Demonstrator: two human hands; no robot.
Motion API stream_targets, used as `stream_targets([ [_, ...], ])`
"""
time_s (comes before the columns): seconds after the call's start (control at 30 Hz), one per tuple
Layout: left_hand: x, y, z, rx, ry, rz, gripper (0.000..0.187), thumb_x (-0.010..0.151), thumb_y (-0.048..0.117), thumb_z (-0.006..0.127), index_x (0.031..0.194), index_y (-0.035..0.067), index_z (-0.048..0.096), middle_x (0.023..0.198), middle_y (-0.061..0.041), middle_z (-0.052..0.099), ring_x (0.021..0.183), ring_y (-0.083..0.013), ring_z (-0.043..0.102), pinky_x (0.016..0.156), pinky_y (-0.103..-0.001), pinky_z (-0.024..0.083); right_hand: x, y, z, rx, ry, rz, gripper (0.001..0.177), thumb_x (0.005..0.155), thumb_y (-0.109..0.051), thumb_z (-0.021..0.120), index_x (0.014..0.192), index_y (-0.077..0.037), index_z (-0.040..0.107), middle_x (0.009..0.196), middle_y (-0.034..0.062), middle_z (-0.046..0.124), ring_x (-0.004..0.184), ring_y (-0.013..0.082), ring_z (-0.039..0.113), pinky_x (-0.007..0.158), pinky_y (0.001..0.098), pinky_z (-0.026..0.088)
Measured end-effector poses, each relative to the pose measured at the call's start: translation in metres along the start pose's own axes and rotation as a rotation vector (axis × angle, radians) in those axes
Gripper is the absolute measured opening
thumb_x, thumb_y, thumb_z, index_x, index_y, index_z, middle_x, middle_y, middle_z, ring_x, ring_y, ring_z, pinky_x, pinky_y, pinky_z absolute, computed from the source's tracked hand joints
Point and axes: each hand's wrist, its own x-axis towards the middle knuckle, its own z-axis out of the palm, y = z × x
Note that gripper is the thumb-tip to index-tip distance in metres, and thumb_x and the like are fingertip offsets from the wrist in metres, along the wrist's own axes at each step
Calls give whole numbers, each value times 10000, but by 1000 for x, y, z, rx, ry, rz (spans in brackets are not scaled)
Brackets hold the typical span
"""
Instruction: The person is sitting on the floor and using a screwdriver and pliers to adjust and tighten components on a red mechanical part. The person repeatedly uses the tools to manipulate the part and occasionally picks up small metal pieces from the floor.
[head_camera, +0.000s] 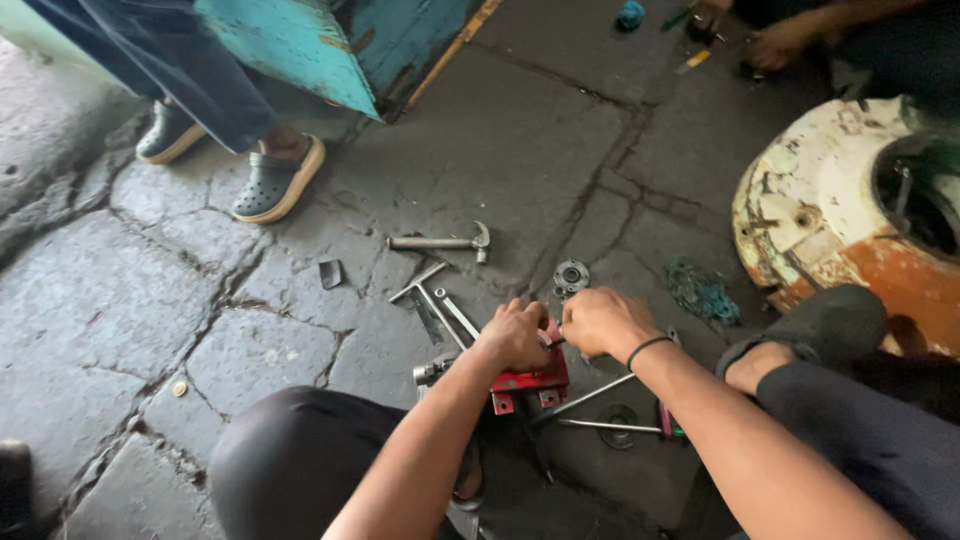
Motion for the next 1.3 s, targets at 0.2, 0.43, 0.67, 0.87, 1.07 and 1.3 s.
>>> stream_targets([
  [0.2, -15, -9, -8, -41, -61, 34, 789, 537, 366, 900, 1268, 182, 666, 1334, -157, 557, 1300, -377, 483, 1100, -425, 431, 11, 15, 14, 53, -12, -22, 255, 844, -330, 636, 1013, -266, 815, 929, 11, 791, 953, 241, 736, 859, 423, 572],
  [0.43, -13, -11, -11, -63, -61, 29, 829, 544, 378, 922, 1301, 174, 652, 1351, -147, 547, 1313, -370, 474, 1112, -425, 424, 40, 45, 22, 608, -280, 20, 291, 878, -370, 711, 1034, -143, 805, 717, 165, 723, 558, 217, 547, 572, 442, 432],
  [0.67, -12, -14, -9, -116, -50, 35, 831, 527, 412, 925, 1281, 178, 669, 1318, -146, 569, 1293, -358, 491, 1113, -418, 420, 22, 28, 14, 88, 23, -65, 260, 839, -388, 680, 1003, -238, 815, 920, 52, 786, 859, 242, 754, 801, 420, 573],
  [0.87, -8, -18, -6, -118, -85, 22, 838, 491, 467, 924, 1250, 186, 707, 1323, -156, 555, 1297, -372, 463, 1114, -426, 406, -1, -1, 2, -42, 93, -78, 250, 840, -349, 648, 1007, -254, 808, 1013, 62, 778, 993, 295, 727, 871, 449, 574],
  [1.07, -12, -9, -4, -32, -6, 117, 647, 699, 552, 825, 1179, 129, 729, 1290, -107, 658, 1325, -332, 520, 1163, -423, 420, 0, -17, 1, -141, 93, -123, 323, 913, -437, 617, 976, -179, 800, 1031, 131, 755, 1019, 350, 712, 890, 481, 561],
  [1.3, -39, 10, -3, 6, 199, 157, 373, 781, 273, 728, 1127, 133, 719, 1219, -114, 628, 1200, -348, 512, 913, -470, 473, 11, -33, 19, 214, 366, -269, 399, 892, -440, 630, 1080, -100, 719, 1056, 179, 733, 993, 392, 697, 862, 495, 548],
])
